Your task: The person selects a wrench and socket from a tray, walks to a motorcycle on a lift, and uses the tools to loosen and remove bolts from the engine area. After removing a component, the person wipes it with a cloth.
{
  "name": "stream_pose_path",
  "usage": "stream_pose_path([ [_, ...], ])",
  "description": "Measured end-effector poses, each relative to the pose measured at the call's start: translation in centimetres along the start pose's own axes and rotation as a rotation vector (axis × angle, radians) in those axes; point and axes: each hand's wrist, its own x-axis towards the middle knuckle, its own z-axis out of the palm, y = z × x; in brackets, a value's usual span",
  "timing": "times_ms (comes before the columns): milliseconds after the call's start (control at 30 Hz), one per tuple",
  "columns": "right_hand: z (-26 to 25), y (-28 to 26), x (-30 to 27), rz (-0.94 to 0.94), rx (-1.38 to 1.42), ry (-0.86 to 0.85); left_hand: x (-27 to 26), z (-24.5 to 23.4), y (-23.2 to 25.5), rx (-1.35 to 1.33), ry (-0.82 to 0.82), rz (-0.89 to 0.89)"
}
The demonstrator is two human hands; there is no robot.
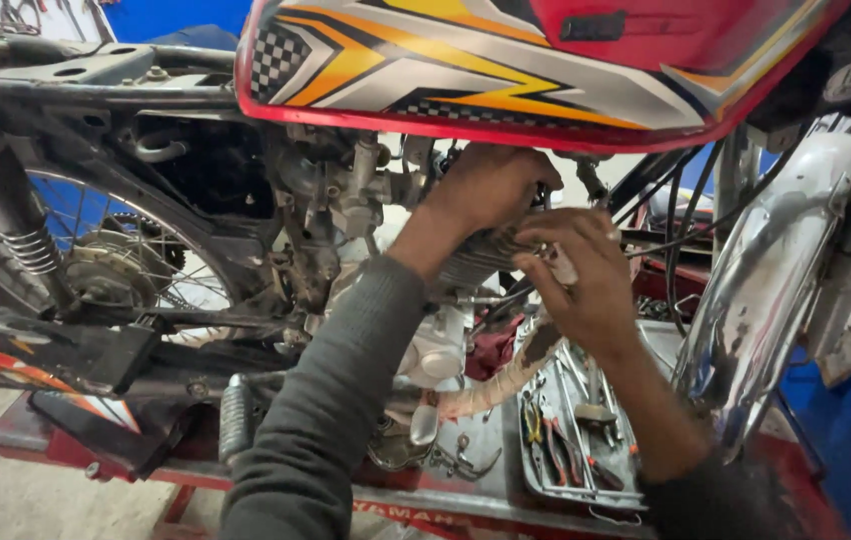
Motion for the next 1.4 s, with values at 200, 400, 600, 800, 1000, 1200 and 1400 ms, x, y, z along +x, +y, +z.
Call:
stream_pose_path([
  [200,0.1,-6.4,3.4,1.535,1.213,0.393,0.3,0.1,-0.6,-0.107,-0.059,-0.045],
  [400,1.5,1.1,1.6,1.486,2.041,0.498,1.0,-4.2,0.8,-0.121,-0.281,-0.040],
  [600,0.5,1.9,3.4,1.594,2.260,0.538,0.3,-4.5,1.8,-0.116,-0.238,-0.062],
  [800,1.0,1.9,2.8,1.571,2.487,0.406,1.6,-3.8,0.4,-0.193,-0.223,0.059],
  [1000,1.5,2.5,2.1,1.532,2.403,0.432,1.3,-2.2,-0.5,-0.131,-0.208,0.059],
  [1200,-1.5,3.5,2.5,1.402,2.429,0.230,0.3,-0.4,-1.9,-0.098,-0.196,0.082],
  [1400,0.0,3.9,-3.0,0.942,-0.048,-0.204,1.2,0.2,-2.8,-0.093,-0.168,0.125],
])
